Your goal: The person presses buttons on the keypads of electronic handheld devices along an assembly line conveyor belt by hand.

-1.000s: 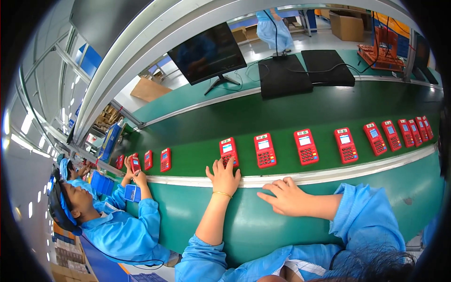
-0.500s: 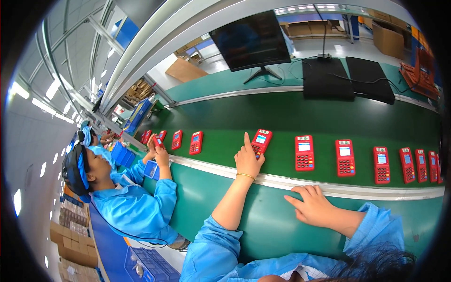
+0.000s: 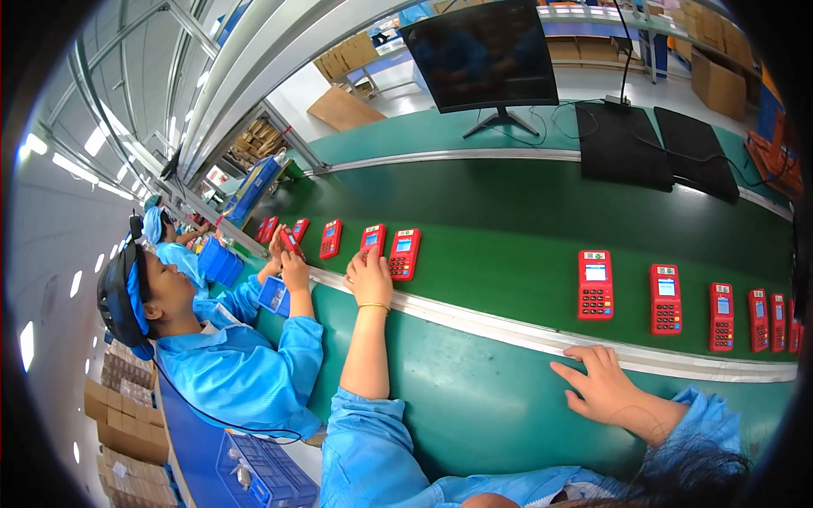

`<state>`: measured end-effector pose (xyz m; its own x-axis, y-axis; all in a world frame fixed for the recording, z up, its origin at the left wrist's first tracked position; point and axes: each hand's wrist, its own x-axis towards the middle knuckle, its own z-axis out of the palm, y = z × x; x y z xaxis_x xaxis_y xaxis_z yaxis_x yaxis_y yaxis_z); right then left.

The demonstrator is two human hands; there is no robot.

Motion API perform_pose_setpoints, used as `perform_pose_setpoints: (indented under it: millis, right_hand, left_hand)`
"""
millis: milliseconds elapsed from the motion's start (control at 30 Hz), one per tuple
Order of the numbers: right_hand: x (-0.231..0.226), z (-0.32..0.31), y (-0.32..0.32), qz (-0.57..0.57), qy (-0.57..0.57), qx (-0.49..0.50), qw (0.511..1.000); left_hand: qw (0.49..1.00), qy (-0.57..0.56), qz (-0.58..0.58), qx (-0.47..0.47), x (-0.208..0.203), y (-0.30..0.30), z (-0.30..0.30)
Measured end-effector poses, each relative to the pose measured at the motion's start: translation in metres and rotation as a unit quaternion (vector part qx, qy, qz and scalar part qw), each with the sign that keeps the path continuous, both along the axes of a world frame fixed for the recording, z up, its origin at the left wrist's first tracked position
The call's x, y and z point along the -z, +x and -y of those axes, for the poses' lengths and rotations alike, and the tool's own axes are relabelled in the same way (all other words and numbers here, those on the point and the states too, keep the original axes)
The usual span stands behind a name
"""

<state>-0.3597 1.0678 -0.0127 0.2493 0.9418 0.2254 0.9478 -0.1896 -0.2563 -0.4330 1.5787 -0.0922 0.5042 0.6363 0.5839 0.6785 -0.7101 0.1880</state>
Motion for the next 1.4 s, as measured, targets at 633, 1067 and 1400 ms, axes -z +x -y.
perform_pose_setpoints:
  millis: [633,1067,1400]
  right_hand:
    - [-0.004,-0.020,-0.009,-0.031,0.017,-0.003,0.999]
    - [-0.004,-0.031,-0.011,-0.010,0.022,-0.010,1.000]
    - [0.003,-0.038,-0.009,-0.027,0.037,-0.026,0.999]
  left_hand:
    - [0.994,-0.087,-0.052,-0.041,0.007,-0.006,-0.015]
    - [0.997,-0.069,-0.042,-0.002,-0.001,-0.008,-0.010]
    - [0.997,-0.078,-0.021,0.016,-0.003,-0.015,-0.015]
